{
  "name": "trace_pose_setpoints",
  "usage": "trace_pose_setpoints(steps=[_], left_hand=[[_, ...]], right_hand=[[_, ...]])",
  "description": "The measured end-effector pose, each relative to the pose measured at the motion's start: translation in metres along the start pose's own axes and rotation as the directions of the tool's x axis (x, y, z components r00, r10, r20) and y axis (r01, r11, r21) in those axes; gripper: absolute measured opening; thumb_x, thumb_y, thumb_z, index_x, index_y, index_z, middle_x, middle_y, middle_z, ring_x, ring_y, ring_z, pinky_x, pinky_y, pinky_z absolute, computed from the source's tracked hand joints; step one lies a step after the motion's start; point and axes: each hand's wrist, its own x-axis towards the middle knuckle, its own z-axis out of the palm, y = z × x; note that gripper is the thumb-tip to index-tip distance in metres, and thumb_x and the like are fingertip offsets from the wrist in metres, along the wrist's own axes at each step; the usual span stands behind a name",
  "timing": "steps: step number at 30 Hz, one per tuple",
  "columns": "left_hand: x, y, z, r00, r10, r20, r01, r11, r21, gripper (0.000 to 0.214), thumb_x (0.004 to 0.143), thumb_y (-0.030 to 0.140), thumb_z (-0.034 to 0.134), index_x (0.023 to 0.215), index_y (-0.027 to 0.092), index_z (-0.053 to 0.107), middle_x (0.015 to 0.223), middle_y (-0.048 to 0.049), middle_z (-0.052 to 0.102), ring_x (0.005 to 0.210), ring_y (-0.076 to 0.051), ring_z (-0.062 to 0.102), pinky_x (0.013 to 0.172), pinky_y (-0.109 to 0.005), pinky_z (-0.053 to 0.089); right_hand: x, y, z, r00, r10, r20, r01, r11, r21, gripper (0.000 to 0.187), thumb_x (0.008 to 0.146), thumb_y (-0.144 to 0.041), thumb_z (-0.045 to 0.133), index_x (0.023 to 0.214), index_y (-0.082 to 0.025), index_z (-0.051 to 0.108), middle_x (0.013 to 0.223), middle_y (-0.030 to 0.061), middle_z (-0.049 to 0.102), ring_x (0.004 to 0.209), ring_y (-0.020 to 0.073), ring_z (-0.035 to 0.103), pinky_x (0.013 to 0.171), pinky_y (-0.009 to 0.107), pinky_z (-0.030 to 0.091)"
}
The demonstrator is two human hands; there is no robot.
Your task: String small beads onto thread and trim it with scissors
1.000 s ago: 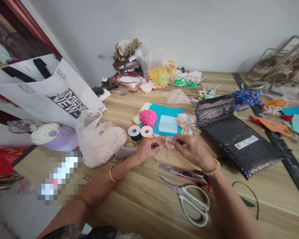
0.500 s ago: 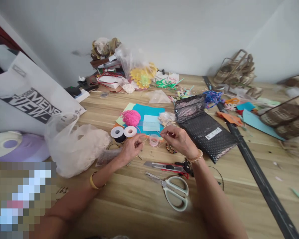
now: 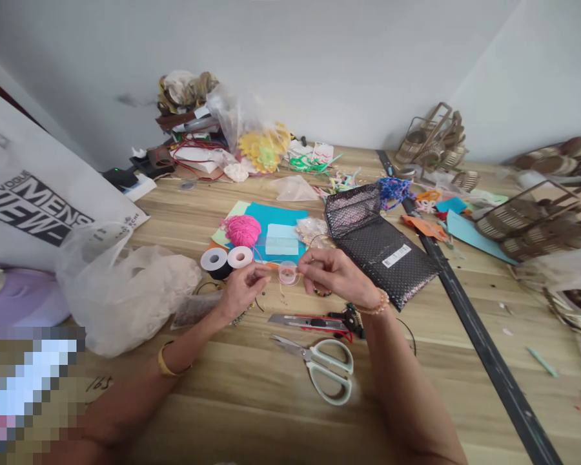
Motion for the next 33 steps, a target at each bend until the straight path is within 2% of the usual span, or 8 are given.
trace_pose_setpoints(steps=[5, 8, 11, 16, 20, 26, 30, 33], left_hand=[[0.002, 0.009, -0.005, 0.981, -0.144, 0.131, 0.179, 0.931, -0.317, 0.013, 0.069, 0.023, 0.069, 0.071, 0.011, 0.066, 0.064, -0.0012, 0.063, 0.053, -0.008, 0.050, 0.053, -0.021, 0.041], [0.002, 0.018, -0.010, 0.960, -0.136, 0.245, 0.239, 0.856, -0.458, 0.026, 0.068, 0.026, 0.072, 0.090, 0.012, 0.070, 0.080, -0.0056, 0.070, 0.058, -0.009, 0.052, 0.055, -0.022, 0.043], [0.002, 0.024, -0.015, 0.940, -0.088, 0.331, 0.250, 0.837, -0.488, 0.036, 0.070, 0.027, 0.072, 0.104, 0.015, 0.069, 0.090, -0.0067, 0.071, 0.059, -0.008, 0.053, 0.055, -0.022, 0.044], [0.001, 0.031, -0.015, 0.953, -0.109, 0.283, 0.243, 0.831, -0.500, 0.023, 0.069, 0.026, 0.073, 0.088, 0.013, 0.072, 0.079, -0.0062, 0.072, 0.054, -0.008, 0.055, 0.056, -0.023, 0.046], [0.001, 0.034, -0.015, 0.970, -0.122, 0.212, 0.204, 0.881, -0.426, 0.018, 0.071, 0.028, 0.070, 0.078, 0.012, 0.071, 0.067, -0.0041, 0.068, 0.055, -0.010, 0.056, 0.056, -0.023, 0.047], [0.001, 0.029, -0.014, 0.973, -0.040, 0.226, 0.060, 0.995, -0.082, 0.014, 0.076, 0.024, 0.063, 0.077, 0.012, 0.070, 0.060, -0.0010, 0.062, 0.053, -0.010, 0.054, 0.053, -0.021, 0.043], [-0.003, 0.028, -0.014, 0.973, -0.009, 0.230, -0.002, 0.999, 0.047, 0.013, 0.077, 0.020, 0.059, 0.070, 0.012, 0.066, 0.056, 0.0009, 0.057, 0.050, -0.009, 0.050, 0.050, -0.020, 0.039], [-0.007, 0.029, -0.010, 0.978, 0.026, 0.205, -0.048, 0.994, 0.102, 0.013, 0.078, 0.018, 0.057, 0.070, 0.013, 0.065, 0.058, 0.0005, 0.059, 0.052, -0.010, 0.050, 0.051, -0.020, 0.039]], right_hand=[[-0.007, -0.005, 0.005, 0.993, -0.097, 0.067, 0.095, 0.995, 0.040, 0.022, 0.086, -0.035, 0.060, 0.082, -0.014, 0.063, 0.069, 0.0013, 0.059, 0.054, 0.0077, 0.045, 0.048, 0.021, 0.035], [-0.004, -0.002, 0.007, 0.990, -0.114, 0.089, 0.113, 0.993, 0.018, 0.022, 0.087, -0.035, 0.057, 0.083, -0.014, 0.063, 0.067, 0.0009, 0.058, 0.056, 0.0082, 0.046, 0.050, 0.021, 0.036], [0.001, 0.004, 0.008, 0.989, -0.102, 0.107, 0.108, 0.993, -0.050, 0.026, 0.088, -0.037, 0.056, 0.082, -0.013, 0.062, 0.064, -0.0001, 0.056, 0.053, 0.0075, 0.043, 0.049, 0.021, 0.034], [0.002, 0.015, 0.010, 0.993, -0.069, 0.091, 0.080, 0.990, -0.116, 0.028, 0.089, -0.039, 0.053, 0.083, -0.013, 0.062, 0.061, -0.0013, 0.054, 0.050, 0.0067, 0.040, 0.046, 0.020, 0.030], [-0.002, 0.019, 0.014, 0.996, -0.035, 0.086, 0.044, 0.993, -0.113, 0.026, 0.089, -0.038, 0.054, 0.084, -0.013, 0.062, 0.062, -0.0016, 0.055, 0.050, 0.0065, 0.039, 0.045, 0.019, 0.028], [-0.008, 0.022, 0.016, 0.997, -0.045, 0.069, 0.054, 0.989, -0.137, 0.023, 0.089, -0.034, 0.052, 0.082, -0.013, 0.060, 0.062, -0.0015, 0.055, 0.050, 0.0069, 0.043, 0.046, 0.018, 0.031], [-0.011, 0.022, 0.017, 0.996, -0.088, -0.006, 0.077, 0.898, -0.433, 0.017, 0.088, -0.026, 0.052, 0.081, -0.015, 0.063, 0.068, 0.0008, 0.060, 0.055, 0.0093, 0.049, 0.054, 0.021, 0.038], [-0.013, 0.019, 0.025, 0.978, -0.169, -0.123, 0.060, 0.789, -0.611, 0.017, 0.084, -0.023, 0.056, 0.096, -0.016, 0.065, 0.087, 0.0057, 0.065, 0.059, 0.0107, 0.055, 0.060, 0.023, 0.042]])
